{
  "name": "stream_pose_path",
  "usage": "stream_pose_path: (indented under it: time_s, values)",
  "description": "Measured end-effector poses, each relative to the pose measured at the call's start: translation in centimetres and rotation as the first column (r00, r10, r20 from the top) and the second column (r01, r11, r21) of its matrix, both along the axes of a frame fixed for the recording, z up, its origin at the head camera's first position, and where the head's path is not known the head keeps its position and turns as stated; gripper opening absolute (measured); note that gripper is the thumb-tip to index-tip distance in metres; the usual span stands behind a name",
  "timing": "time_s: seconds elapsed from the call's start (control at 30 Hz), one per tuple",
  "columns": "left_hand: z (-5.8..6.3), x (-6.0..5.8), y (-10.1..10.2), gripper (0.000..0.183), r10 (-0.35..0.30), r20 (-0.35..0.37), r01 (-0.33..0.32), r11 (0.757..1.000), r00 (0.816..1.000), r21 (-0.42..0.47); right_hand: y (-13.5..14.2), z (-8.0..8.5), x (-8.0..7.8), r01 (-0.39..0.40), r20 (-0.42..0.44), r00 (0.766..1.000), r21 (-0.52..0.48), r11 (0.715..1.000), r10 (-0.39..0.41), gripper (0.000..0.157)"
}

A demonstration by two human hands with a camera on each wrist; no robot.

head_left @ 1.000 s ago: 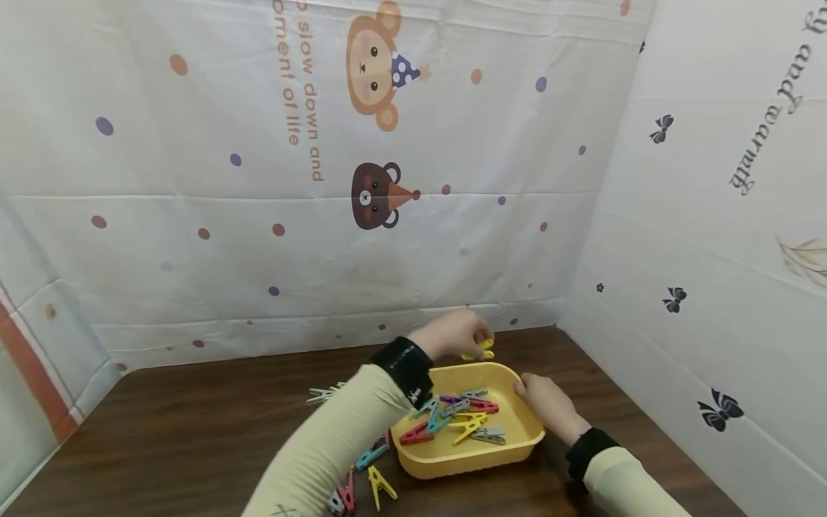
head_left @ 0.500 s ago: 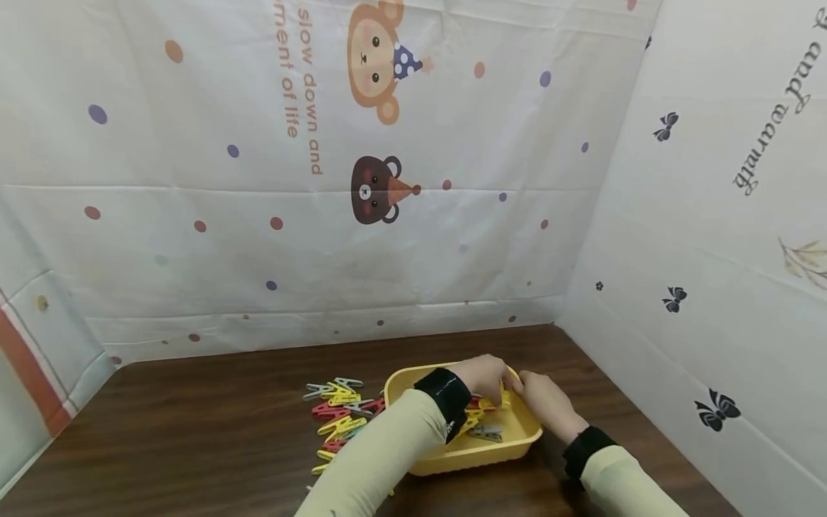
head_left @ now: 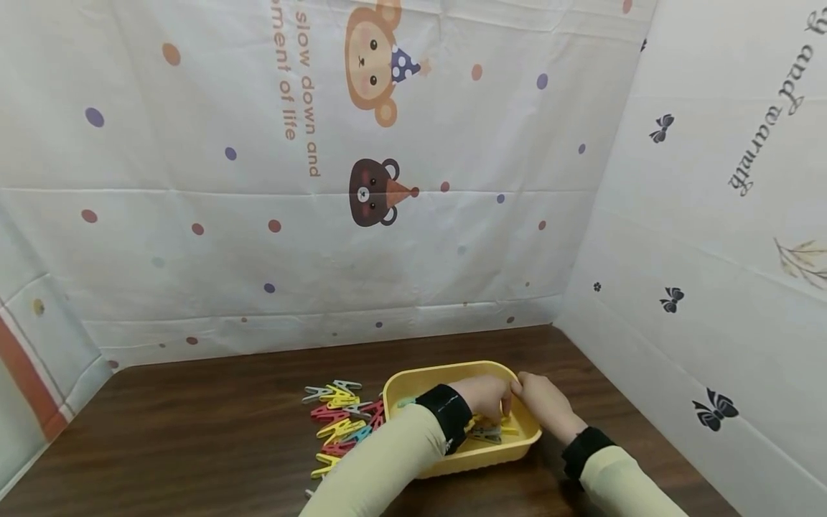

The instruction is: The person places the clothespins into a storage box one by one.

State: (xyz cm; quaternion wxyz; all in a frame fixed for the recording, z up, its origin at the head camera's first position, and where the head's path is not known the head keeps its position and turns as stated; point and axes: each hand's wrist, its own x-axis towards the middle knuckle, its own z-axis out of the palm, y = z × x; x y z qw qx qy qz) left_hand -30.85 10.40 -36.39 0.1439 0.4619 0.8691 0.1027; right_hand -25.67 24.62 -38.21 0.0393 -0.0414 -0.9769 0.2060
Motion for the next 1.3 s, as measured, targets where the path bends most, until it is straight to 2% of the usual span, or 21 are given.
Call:
stream_pose_path:
  time_s: [0.13, 0.27, 0.4, 0.47, 0.53, 0.67, 0.8, 0.9, 1.07, 1.17, 1.3]
  values:
    - [1.3, -0.3, -0.6, 0.019, 0.010, 0.010, -0.010, 0.999, 1.000, 0.031, 0.0, 0.0, 0.1, -0.003, -0.003, 1.000, 0.006, 1.000, 0.003, 0.025]
    - [4.1, -0.9, -2.5, 0.009, -0.026, -0.032, 0.028, 0.997, 0.999, 0.077, -0.1, 0.0, 0.1, 0.006, 0.011, 1.000, 0.031, 0.999, -0.006, 0.025]
    - [7.2, -1.6, -6.9, 0.006, -0.074, -0.088, 0.087, 0.985, 0.993, 0.152, -0.3, 0.1, -0.2, 0.027, 0.045, 0.999, 0.052, 0.998, -0.030, 0.026]
    - [8.1, -1.9, -9.8, 0.007, -0.062, -0.079, 0.077, 0.975, 0.995, 0.207, -0.4, 0.2, -0.3, 0.035, 0.057, 0.998, 0.062, 0.997, -0.038, 0.028]
    - [8.3, -2.1, -12.8, 0.009, -0.013, -0.049, 0.025, 0.966, 0.999, 0.258, -0.4, 0.2, -0.3, 0.035, 0.061, 0.997, 0.072, 0.997, -0.039, 0.030]
    - [7.3, -2.7, -17.5, 0.018, 0.112, -0.004, -0.107, 0.957, 0.994, 0.270, -0.3, 0.2, -0.3, 0.026, 0.064, 0.997, 0.070, 0.997, -0.030, 0.030]
    - [5.1, -3.6, -19.8, 0.025, 0.226, 0.040, -0.229, 0.951, 0.973, 0.209, -0.1, 0.1, -0.2, 0.033, 0.073, 0.997, 0.056, 0.998, -0.037, 0.030]
    - [3.2, -4.6, -19.8, 0.024, 0.277, 0.057, -0.283, 0.946, 0.959, 0.159, 0.1, 0.1, -0.3, 0.043, 0.077, 0.996, 0.052, 0.998, -0.047, 0.032]
    - [0.5, -5.9, -18.6, 0.019, 0.294, 0.067, -0.299, 0.949, 0.953, 0.097, 0.1, 0.0, -0.3, 0.048, 0.082, 0.995, 0.047, 0.998, -0.052, 0.032]
    - [-0.6, -6.5, -17.8, 0.021, 0.304, 0.103, -0.312, 0.948, 0.947, 0.070, -0.2, -0.1, -0.3, 0.047, 0.078, 0.996, 0.048, 0.998, -0.051, 0.030]
    - [-1.5, -7.1, -17.1, 0.015, 0.312, 0.128, -0.320, 0.946, 0.941, 0.044, -0.4, 0.1, -0.3, 0.054, 0.066, 0.996, 0.051, 0.997, -0.057, 0.029]
